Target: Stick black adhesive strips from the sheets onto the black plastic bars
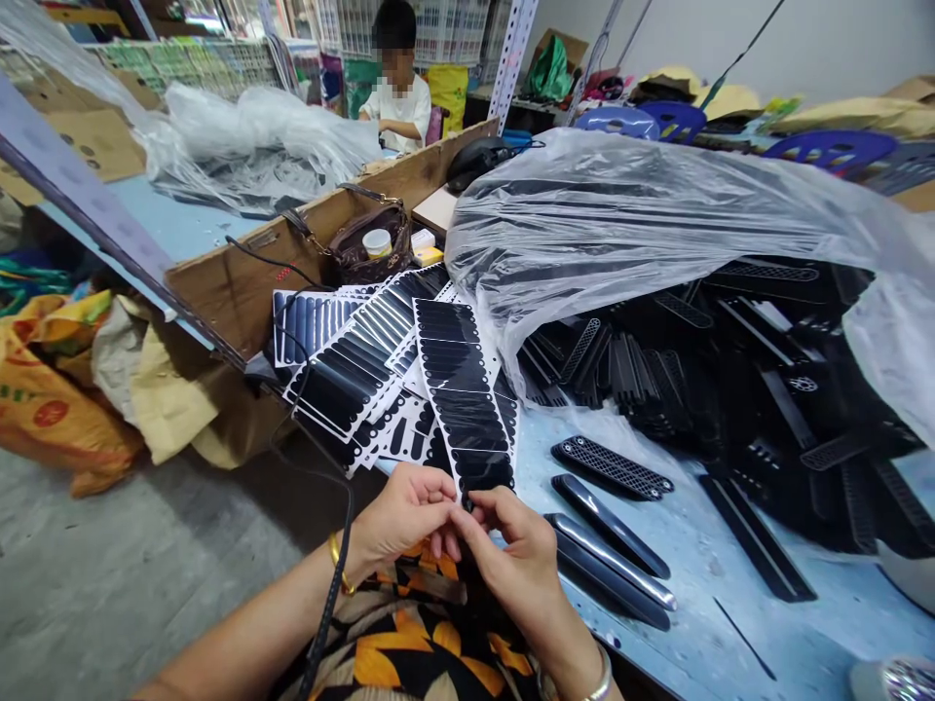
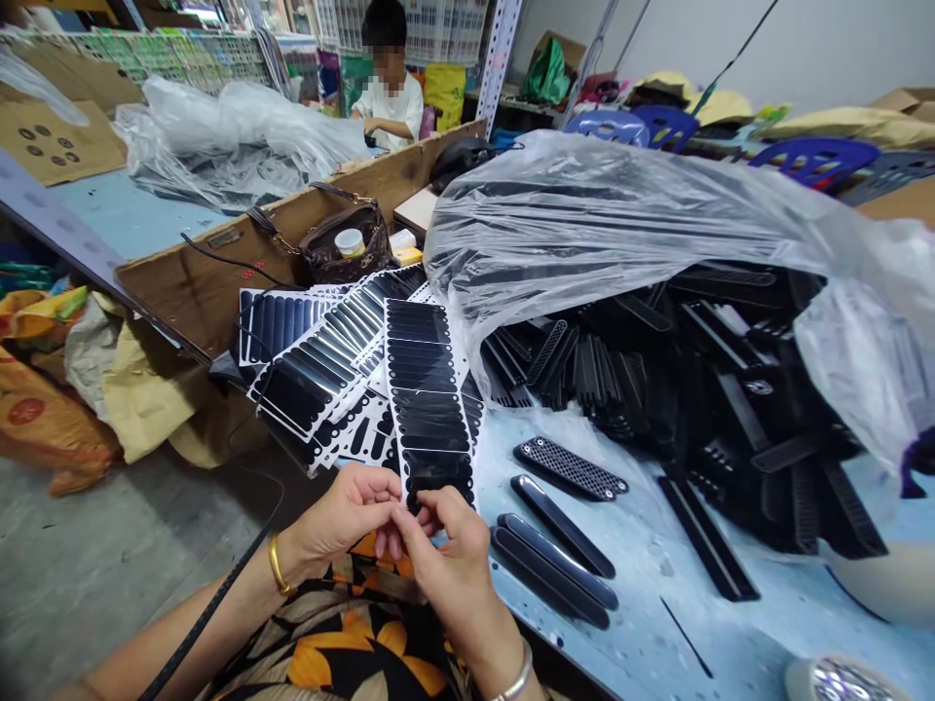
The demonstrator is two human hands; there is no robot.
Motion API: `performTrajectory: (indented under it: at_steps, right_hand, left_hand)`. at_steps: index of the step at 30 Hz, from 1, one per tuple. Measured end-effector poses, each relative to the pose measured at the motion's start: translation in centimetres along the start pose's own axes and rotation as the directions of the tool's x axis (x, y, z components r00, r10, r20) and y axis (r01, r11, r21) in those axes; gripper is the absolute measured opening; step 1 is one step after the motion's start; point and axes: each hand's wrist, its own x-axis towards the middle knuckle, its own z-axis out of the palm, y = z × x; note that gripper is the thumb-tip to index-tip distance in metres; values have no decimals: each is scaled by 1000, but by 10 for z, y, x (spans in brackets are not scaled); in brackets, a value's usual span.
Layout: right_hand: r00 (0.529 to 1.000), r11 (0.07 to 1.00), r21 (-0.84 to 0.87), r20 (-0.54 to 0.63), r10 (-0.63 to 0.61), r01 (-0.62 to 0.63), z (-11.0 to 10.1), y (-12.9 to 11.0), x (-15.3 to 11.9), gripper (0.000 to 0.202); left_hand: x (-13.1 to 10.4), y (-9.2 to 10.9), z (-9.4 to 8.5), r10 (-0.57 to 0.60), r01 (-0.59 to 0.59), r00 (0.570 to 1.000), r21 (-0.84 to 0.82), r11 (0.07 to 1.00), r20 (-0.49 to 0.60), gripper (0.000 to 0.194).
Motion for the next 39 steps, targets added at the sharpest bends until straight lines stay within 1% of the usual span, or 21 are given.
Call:
performTrajectory:
  at_steps: [4,7,9,11,13,15,16,18,19,20,22,23,24,25,26,29,30,32,35,37,39]
  right_hand:
    - [993,993,8,-4,114,-114,3,1,3,23]
    - [986,987,20,62,155,-157,0,3,10,31]
    - [981,983,27,61,182,-184,-15,6,16,35]
    - [971,972,31,-50,234,-233,-42,9,21,33]
    - [920,959,32,-272,280,-283,-79,12,24,28]
    - [812,951,71,-504,294,-300,-116,13,24,25]
    - [756,949,108,-582,302,-296,-131,12,24,24]
    - [692,941,159,-642,329,-300,-153,10,20,26]
    - [685,937,183,-642,344,-298,-159,9,17,27]
    - [689,932,210,-630,359,-294,-162,8,14,28]
    - [712,923,274,-588,384,-270,-162,6,7,30]
    - [731,916,309,-559,392,-256,-159,5,4,30]
    - [755,910,338,-524,394,-241,-156,5,2,30]
    - [784,905,359,-482,390,-229,-153,5,-1,29]
    - [816,900,375,-434,382,-222,-150,5,-3,28]
    - [892,888,413,-295,342,-204,-144,6,-8,21]
    - [909,885,420,-256,328,-201,-143,7,-9,19]
    - [932,885,426,-206,299,-190,-142,9,-14,17]
    - [946,900,400,-188,264,-171,-148,18,-22,16]
    - [939,937,310,-244,241,-160,-156,25,-27,19]
    - [918,983,118,-357,172,-138,-166,32,-29,22]
  left_hand:
    - [2,2,3,7,-8,1000,34,999,25,21]
    - [4,0,0,4,-4,1000,34,999,-2,23]
    - [5,-4,-4,-7,8,996,16,1000,-89,24]
    - [5,-9,-10,-13,15,983,14,1000,-183,25]
    - [4,-14,-17,-14,22,970,33,999,-242,26]
    - [2,-19,-24,-20,37,960,56,998,-278,27]
    - [1,-21,-27,-22,46,956,76,996,-292,28]
    - [-2,-24,-33,19,40,941,167,985,-337,30]
    - [-3,-24,-36,81,15,926,248,969,-368,32]
    - [-5,-23,-39,169,-23,903,347,938,-396,32]
    - [-5,-16,-41,376,-106,821,531,840,-430,29]
    - [-3,-11,-40,457,-141,778,589,796,-431,27]
    - [0,-5,-36,502,-170,754,613,772,-423,25]
    - [4,3,-29,510,-196,758,604,772,-406,24]
    - [10,10,-20,486,-219,789,566,795,-376,23]
    - [33,30,16,275,-206,948,345,916,-163,32]
    - [42,35,28,201,-172,976,263,949,-86,36]
    - [57,41,49,109,-114,993,143,983,38,38]
    - [73,43,67,43,-54,981,50,997,191,33]
    - [80,43,73,13,-13,969,-3,1000,248,31]
    - [87,42,78,1,11,970,-49,999,245,30]
